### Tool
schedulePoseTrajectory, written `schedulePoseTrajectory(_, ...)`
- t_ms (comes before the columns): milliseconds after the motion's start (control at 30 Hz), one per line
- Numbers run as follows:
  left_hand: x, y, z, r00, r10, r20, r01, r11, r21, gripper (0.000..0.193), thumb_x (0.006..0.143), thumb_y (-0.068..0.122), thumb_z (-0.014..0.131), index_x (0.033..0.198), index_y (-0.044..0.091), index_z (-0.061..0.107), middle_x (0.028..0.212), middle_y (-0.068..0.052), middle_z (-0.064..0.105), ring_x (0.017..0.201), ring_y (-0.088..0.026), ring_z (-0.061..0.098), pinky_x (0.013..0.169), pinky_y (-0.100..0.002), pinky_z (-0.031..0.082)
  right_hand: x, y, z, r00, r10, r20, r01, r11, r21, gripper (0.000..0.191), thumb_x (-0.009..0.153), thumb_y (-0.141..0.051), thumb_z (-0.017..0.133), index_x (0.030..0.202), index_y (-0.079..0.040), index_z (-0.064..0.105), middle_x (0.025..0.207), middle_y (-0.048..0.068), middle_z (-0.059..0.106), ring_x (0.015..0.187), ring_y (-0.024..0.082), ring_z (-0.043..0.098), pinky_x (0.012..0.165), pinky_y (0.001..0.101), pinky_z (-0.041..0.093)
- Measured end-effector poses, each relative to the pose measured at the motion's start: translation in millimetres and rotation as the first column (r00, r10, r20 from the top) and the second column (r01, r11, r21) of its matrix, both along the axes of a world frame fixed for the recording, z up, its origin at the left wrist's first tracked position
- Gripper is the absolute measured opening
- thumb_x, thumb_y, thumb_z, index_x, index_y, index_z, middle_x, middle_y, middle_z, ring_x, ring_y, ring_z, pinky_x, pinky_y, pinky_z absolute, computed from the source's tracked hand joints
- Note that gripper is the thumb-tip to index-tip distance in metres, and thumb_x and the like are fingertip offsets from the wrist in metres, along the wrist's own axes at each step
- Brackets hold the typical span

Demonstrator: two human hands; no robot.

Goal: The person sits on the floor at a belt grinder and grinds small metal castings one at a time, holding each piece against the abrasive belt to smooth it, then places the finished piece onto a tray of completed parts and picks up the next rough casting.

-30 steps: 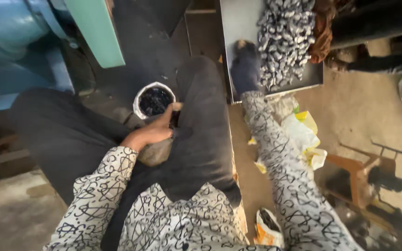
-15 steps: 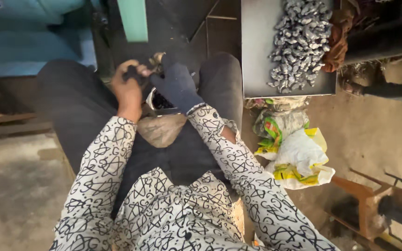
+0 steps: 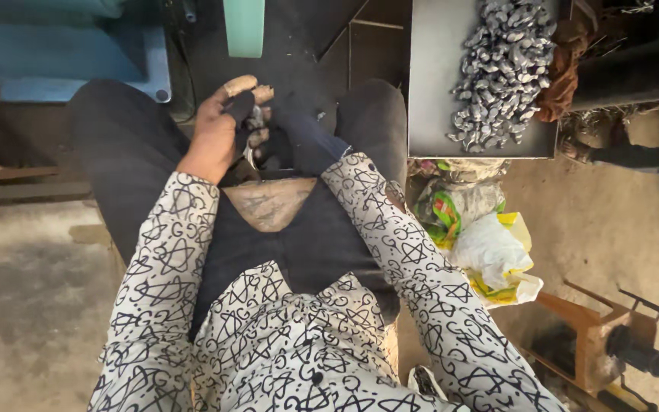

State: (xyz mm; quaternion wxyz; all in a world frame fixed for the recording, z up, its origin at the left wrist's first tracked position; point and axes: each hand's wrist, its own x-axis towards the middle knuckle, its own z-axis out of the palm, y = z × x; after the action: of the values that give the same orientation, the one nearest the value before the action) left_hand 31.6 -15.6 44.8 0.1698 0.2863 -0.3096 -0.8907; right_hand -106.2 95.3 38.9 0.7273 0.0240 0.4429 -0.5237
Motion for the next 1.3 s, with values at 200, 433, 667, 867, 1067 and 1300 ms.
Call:
schedulePoseTrajectory(200,1.7,-5.9,2.0,0.998,0.001,-0.060,0.008,0.987,0.161,0.031,0.100,0.019,0.060,0.129,0.009,0.060,0.109,-0.012,0.074,0.079,-0.020,0.068,0.058,-0.033,0.052,10.0,-1.2,2.9,0.981,-0.112,0.159,0.139,0.976,-0.166,0.023,0.109,-0.032,0.055,0.109,-0.010,0.060,0.089,0.003,0.063,0.079,0.017,0.058,0.065,0.0311,0.049)
schedulePoseTrajectory(433,-7.4,-0.3,-11.1,1.000,0.015,-0.025,-0.012,0.992,0.122,0.027,0.106,0.028,0.057,0.121,0.010,0.069,0.094,0.002,0.068,0.065,-0.006,0.051,0.054,-0.025,0.039,8.6,-18.5,2.3,0.987,-0.092,0.134,0.095,0.995,-0.014,0.031,0.102,-0.044,0.055,0.101,-0.014,0.059,0.080,0.001,0.060,0.069,0.019,0.057,0.058,0.0341,0.047)
schedulePoseTrajectory(667,-12.2,-5.0,-8.5,0.979,0.050,-0.199,-0.023,0.990,0.136,0.024,0.109,0.017,0.055,0.127,0.003,0.063,0.108,-0.001,0.068,0.088,-0.011,0.062,0.078,-0.034,0.056,-9.8,-31.6,-6.7,0.927,-0.224,0.301,0.250,0.967,-0.050,0.019,0.106,-0.031,0.056,0.103,-0.013,0.060,0.080,-0.001,0.058,0.061,0.010,0.051,0.049,0.0233,0.040)
schedulePoseTrajectory(867,-31.3,-13.5,-27.6,0.986,0.157,0.054,-0.164,0.973,0.166,0.044,0.099,0.009,0.042,0.135,0.012,0.065,0.107,-0.007,0.072,0.083,-0.019,0.069,0.067,-0.029,0.051,-22.0,-56.8,-14.5,0.852,-0.288,0.438,0.279,0.956,0.086,0.021,0.106,-0.032,0.050,0.103,-0.012,0.058,0.078,0.001,0.057,0.053,0.009,0.048,0.044,0.0208,0.038)
schedulePoseTrajectory(1067,-18.0,-3.9,-26.2,0.976,0.132,-0.175,-0.138,0.990,-0.022,0.024,0.107,0.007,0.062,0.130,0.000,0.064,0.119,-0.008,0.067,0.099,-0.014,0.069,0.088,-0.026,0.058,-0.1,-37.2,3.5,0.816,-0.212,-0.538,0.152,0.976,-0.154,0.016,0.102,-0.031,0.059,0.105,-0.016,0.054,0.075,0.001,0.058,0.055,0.013,0.057,0.045,0.0266,0.043)
schedulePoseTrajectory(1300,7.1,-28.1,-26.6,0.990,-0.106,0.096,0.095,0.989,0.114,0.024,0.097,0.011,0.065,0.121,0.007,0.068,0.090,-0.004,0.070,0.071,-0.008,0.062,0.055,-0.021,0.043,8.7,-6.4,11.7,0.546,-0.050,-0.836,-0.185,0.966,-0.179,0.029,0.101,-0.016,0.066,0.126,-0.004,0.058,0.093,0.010,0.062,0.071,0.016,0.057,0.064,0.0309,0.048)
